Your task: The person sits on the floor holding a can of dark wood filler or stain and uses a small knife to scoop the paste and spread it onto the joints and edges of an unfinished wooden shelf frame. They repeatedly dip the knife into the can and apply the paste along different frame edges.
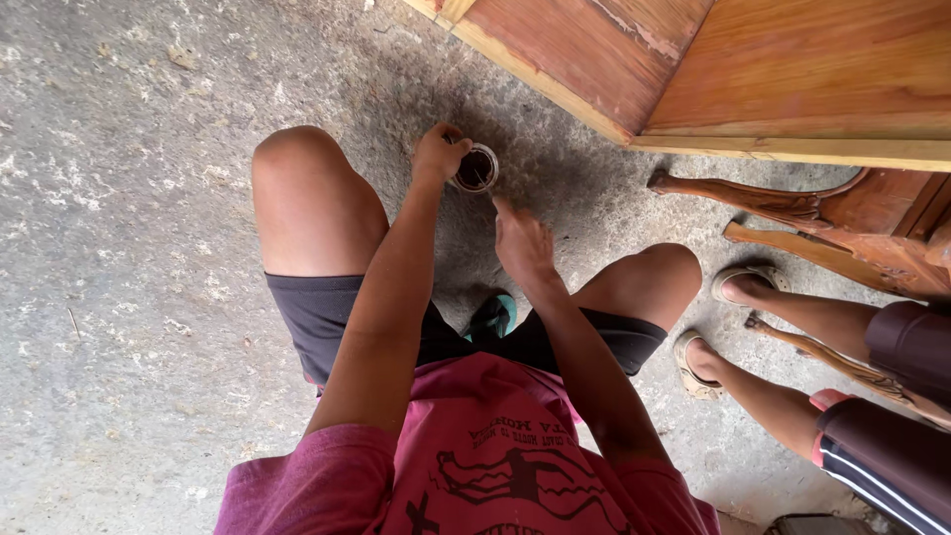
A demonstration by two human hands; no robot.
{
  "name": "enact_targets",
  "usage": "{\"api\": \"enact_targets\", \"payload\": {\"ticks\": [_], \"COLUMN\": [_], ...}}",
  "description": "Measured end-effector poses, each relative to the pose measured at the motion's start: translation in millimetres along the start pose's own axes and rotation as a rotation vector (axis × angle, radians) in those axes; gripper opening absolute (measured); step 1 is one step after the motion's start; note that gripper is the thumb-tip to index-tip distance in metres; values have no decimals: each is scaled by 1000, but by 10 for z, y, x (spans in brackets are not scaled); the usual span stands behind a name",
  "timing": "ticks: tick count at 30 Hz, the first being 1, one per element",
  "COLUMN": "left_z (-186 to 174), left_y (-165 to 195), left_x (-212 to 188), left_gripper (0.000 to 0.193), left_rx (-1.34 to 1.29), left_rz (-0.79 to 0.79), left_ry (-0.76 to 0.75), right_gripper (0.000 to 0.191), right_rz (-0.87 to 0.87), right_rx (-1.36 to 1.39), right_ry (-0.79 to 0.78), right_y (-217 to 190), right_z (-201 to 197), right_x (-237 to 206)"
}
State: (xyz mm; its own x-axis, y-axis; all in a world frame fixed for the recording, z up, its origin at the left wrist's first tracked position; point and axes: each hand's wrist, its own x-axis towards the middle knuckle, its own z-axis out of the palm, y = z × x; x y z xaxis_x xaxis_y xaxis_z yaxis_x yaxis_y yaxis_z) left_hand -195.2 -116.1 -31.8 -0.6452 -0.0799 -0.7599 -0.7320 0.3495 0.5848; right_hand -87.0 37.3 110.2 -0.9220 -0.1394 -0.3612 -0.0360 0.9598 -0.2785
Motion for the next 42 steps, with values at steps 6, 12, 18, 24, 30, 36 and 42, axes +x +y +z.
{"api": "enact_targets", "payload": {"ticks": [6, 12, 18, 24, 30, 36, 42], "left_z": [26, -32, -74, -17, 3, 62, 90], "left_y": [-118, -138, -86, -117, -152, -66, -17], "left_x": [22, -16, -94, -68, -20, -34, -96], "left_gripper": [31, 12, 8, 8, 11, 21, 26], "left_rx": [109, 60, 356, 401, 403, 427, 401], "left_rz": [166, 235, 463, 369, 274, 151, 79], "left_ry": [33, -70, 49, 117, 116, 95, 121], "right_gripper": [27, 19, 19, 21, 20, 17, 17], "right_rz": [26, 140, 17, 168, 176, -26, -297], "right_rx": [-49, 370, 513, 602, 694, 778, 381], "right_ry": [-121, 133, 352, 377, 440, 365, 413], "right_y": [176, 486, 422, 295, 249, 218, -5], "right_z": [-182, -484, -589, -659, -587, -403, -94], "right_x": [-277, -479, -442, -391, -233, 30, 360]}}
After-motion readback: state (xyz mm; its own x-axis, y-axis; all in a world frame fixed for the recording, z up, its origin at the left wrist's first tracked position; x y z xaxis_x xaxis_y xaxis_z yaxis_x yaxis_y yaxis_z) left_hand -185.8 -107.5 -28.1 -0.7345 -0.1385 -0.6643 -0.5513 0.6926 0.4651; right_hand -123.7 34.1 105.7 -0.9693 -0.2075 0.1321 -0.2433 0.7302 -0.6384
